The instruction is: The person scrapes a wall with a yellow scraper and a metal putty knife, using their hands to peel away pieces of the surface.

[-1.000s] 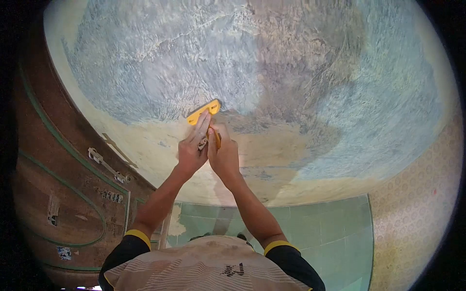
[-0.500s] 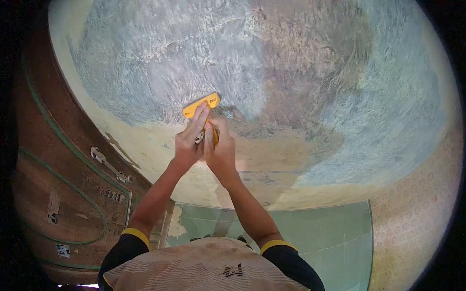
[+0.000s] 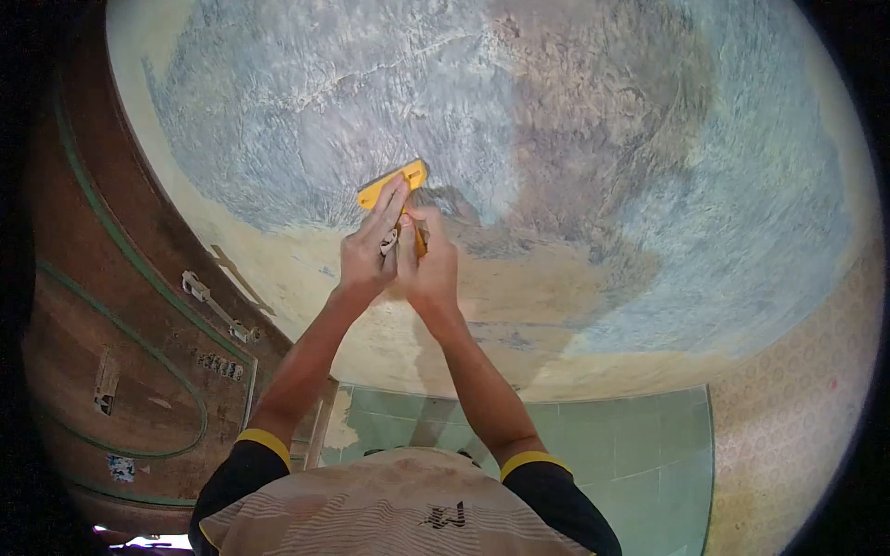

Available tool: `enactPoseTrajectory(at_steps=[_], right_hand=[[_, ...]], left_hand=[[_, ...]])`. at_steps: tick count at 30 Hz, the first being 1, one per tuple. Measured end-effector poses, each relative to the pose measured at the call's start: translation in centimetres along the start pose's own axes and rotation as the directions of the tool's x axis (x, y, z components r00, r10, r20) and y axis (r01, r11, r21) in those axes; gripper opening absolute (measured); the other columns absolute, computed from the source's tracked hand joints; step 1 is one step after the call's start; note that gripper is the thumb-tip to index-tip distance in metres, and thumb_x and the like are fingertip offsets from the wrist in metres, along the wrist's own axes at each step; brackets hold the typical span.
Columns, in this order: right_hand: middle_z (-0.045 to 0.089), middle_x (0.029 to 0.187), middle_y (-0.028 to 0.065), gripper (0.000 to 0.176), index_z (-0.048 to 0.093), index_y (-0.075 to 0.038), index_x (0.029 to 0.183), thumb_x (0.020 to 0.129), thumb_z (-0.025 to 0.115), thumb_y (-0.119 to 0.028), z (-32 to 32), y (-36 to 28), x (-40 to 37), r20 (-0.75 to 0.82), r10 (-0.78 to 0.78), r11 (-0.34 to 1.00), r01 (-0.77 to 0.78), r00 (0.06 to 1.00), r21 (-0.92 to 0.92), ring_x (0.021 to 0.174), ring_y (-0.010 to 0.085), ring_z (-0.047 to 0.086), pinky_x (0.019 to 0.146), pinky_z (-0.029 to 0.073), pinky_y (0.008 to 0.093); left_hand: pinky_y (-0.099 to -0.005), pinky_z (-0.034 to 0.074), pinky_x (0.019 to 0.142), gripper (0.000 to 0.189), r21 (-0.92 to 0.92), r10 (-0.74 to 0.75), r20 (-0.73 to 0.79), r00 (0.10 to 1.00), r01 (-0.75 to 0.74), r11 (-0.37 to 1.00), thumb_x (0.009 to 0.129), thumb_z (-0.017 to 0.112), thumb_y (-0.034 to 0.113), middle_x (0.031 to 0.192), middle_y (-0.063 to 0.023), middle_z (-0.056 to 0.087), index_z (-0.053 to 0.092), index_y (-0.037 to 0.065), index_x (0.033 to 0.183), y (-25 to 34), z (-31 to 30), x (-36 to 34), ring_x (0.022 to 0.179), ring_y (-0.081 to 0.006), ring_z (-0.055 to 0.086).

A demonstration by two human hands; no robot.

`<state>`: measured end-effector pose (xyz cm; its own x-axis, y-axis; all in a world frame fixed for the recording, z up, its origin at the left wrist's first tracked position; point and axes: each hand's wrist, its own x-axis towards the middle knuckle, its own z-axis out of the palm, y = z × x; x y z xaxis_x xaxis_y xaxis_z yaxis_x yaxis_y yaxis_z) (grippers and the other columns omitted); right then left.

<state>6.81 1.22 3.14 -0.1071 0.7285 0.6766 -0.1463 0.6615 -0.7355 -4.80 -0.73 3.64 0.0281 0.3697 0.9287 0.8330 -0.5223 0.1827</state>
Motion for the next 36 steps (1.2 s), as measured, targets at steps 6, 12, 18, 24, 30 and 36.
enactPoseTrajectory(at_steps=[6, 12, 18, 24, 30, 36], right_hand=[[0.058, 0.069, 0.0034, 0.018, 0.051, -0.003, 0.115, 0.103, 0.055, -0.016, -2.7, -0.1, -3.4, 0.151, 0.205, 0.979, -0.203, 0.967, -0.028, 0.060, 0.0071, 0.051, 0.051, 0.040, 0.0249], [0.058, 0.068, 0.0037, 0.024, 0.049, -0.003, 0.121, 0.102, 0.056, -0.015, -3.4, 2.4, -8.4, 0.260, 0.298, 0.954, -0.297, 0.918, -0.045, 0.056, 0.0079, 0.050, 0.048, 0.039, 0.0251], [0.063, 0.073, 0.0077, 0.031, 0.047, 0.000, 0.127, 0.100, 0.057, -0.013, -3.5, 0.1, -10.5, 0.302, 0.449, 0.890, -0.450, 0.841, -0.069, 0.065, 0.0109, 0.057, 0.057, 0.045, 0.0278], [0.068, 0.085, 0.0122, 0.034, 0.044, -0.002, 0.131, 0.101, 0.056, -0.010, -2.9, 0.3, -12.7, 0.262, 0.391, 0.908, -0.415, 0.882, 0.045, 0.069, 0.0113, 0.060, 0.059, 0.047, 0.0251], [0.069, 0.091, 0.0160, 0.036, 0.042, 0.000, 0.132, 0.100, 0.057, -0.006, -2.4, 0.1, -12.9, 0.185, 0.308, 0.934, -0.334, 0.933, 0.128, 0.075, 0.0120, 0.064, 0.062, 0.050, 0.0241], [0.068, 0.097, 0.0163, 0.037, 0.042, -0.001, 0.133, 0.099, 0.057, -0.005, -3.0, -0.5, -11.9, 0.192, 0.341, 0.929, -0.361, 0.920, 0.080, 0.076, 0.0119, 0.062, 0.064, 0.050, 0.0249]], left_hand=[[-0.0316, 0.058, 0.066, 0.077, -0.011, -0.110, 0.190, 0.976, 0.114, 0.993, 0.078, 0.062, -0.002, 0.154, -0.0043, 0.044, 0.042, 0.017, 0.151, 2.1, -0.8, -4.6, 0.093, -0.0257, 0.071], [-0.0335, 0.058, 0.067, 0.070, 0.016, -0.197, 0.314, 0.929, 0.202, 0.979, 0.082, 0.061, 0.003, 0.154, -0.0037, 0.044, 0.044, 0.015, 0.149, 3.1, -1.0, -10.6, 0.093, -0.0268, 0.070], [-0.0326, 0.058, 0.067, 0.065, 0.013, -0.238, 0.280, 0.930, 0.244, 0.970, 0.082, 0.062, 0.003, 0.148, -0.0024, 0.051, 0.050, 0.016, 0.145, 4.2, -2.4, -12.0, 0.095, -0.0246, 0.070], [-0.0289, 0.059, 0.065, 0.066, -0.022, -0.215, 0.219, 0.952, 0.225, 0.974, 0.076, 0.068, -0.001, 0.144, -0.0009, 0.055, 0.056, 0.016, 0.140, 5.5, -3.8, -11.3, 0.088, -0.0219, 0.072], [-0.0296, 0.060, 0.070, 0.059, -0.062, -0.158, 0.209, 0.965, 0.174, 0.983, 0.078, 0.068, -0.003, 0.142, -0.0054, 0.058, 0.060, 0.013, 0.135, 5.8, -3.9, -10.2, 0.095, -0.0224, 0.072], [-0.0292, 0.061, 0.076, 0.062, -0.036, -0.124, 0.267, 0.956, 0.138, 0.990, 0.073, 0.073, -0.005, 0.139, -0.0051, 0.060, 0.062, 0.011, 0.131, 4.7, -3.3, -8.9, 0.102, -0.0226, 0.071]])
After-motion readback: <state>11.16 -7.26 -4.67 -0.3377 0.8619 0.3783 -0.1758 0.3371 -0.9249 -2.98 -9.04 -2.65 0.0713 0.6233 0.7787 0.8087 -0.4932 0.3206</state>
